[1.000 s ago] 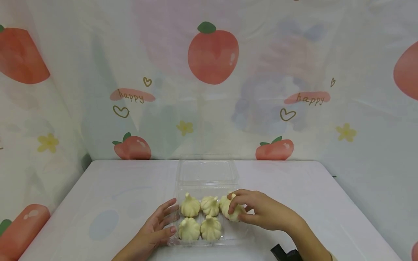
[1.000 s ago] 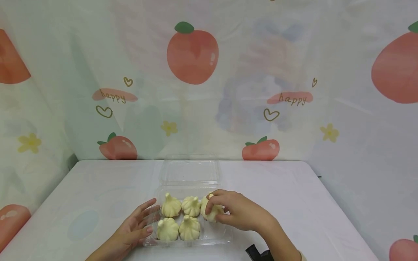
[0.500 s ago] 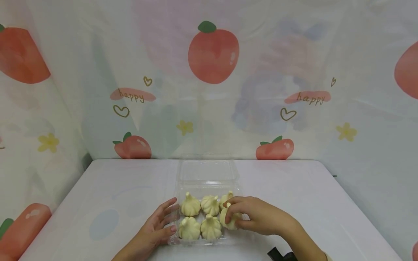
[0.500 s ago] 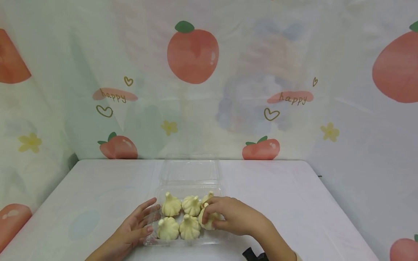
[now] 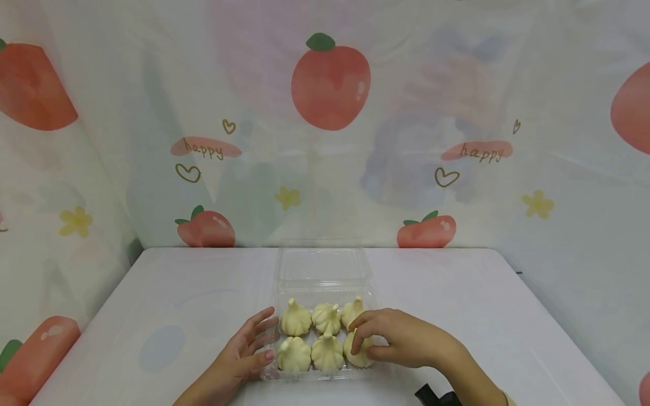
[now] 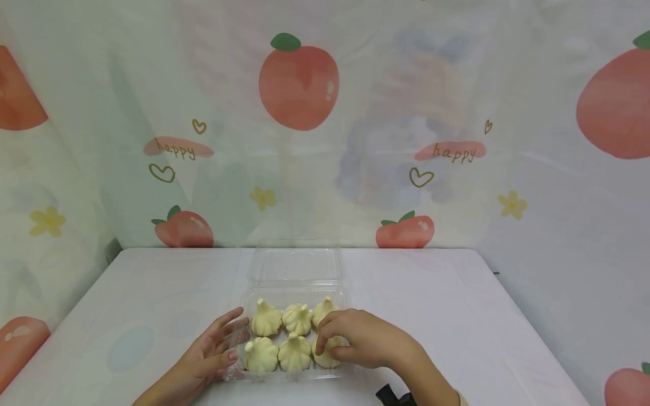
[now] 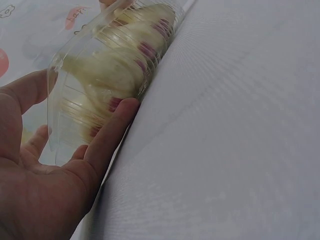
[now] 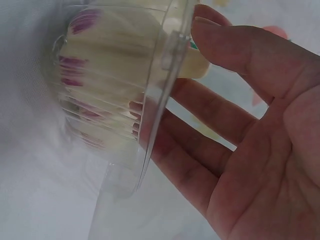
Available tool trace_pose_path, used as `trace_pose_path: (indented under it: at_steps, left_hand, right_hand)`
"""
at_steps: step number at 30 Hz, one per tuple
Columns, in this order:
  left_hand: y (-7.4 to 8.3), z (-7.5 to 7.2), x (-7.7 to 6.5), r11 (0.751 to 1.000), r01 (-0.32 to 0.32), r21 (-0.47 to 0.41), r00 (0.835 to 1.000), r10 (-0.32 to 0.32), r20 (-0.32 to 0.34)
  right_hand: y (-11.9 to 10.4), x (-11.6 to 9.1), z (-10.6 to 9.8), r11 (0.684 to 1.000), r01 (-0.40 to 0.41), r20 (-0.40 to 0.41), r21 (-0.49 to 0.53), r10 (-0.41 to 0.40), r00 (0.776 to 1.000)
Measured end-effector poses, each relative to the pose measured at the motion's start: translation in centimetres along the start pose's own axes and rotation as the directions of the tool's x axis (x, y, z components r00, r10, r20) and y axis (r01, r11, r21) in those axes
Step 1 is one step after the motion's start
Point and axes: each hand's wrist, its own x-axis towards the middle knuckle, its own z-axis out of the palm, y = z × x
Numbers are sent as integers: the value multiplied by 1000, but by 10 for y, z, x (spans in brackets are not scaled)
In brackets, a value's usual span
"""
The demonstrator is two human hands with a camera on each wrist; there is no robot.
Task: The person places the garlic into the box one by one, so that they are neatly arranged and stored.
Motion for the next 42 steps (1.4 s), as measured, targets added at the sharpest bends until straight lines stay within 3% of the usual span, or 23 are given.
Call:
trace_pose_path:
  at_steps: [9, 16, 26, 37, 42]
  left_hand:
    - [0, 0, 0, 1000, 1, 3, 1000, -1, -6]
    - [0, 1, -1, 1000, 10, 2, 1000, -10, -16]
    - [0, 1, 0, 1000, -14, 3, 1000, 14, -11]
    - [0, 0, -1, 1000, -22, 0, 1000, 22, -1]
    - [-1, 0, -1, 1000, -16, -4, 1000, 15, -4]
  right_hand:
    - [7, 1, -1, 997, 65, -104, 37, -61, 993]
    - [20, 1, -3, 981, 140, -248, 137, -103, 963]
    - [43, -1, -9, 960, 75, -351, 269, 25, 936]
    - [72, 1, -3, 866, 0, -406, 499, 234, 883]
    - [81, 3, 2, 765, -16, -372, 644, 331, 867]
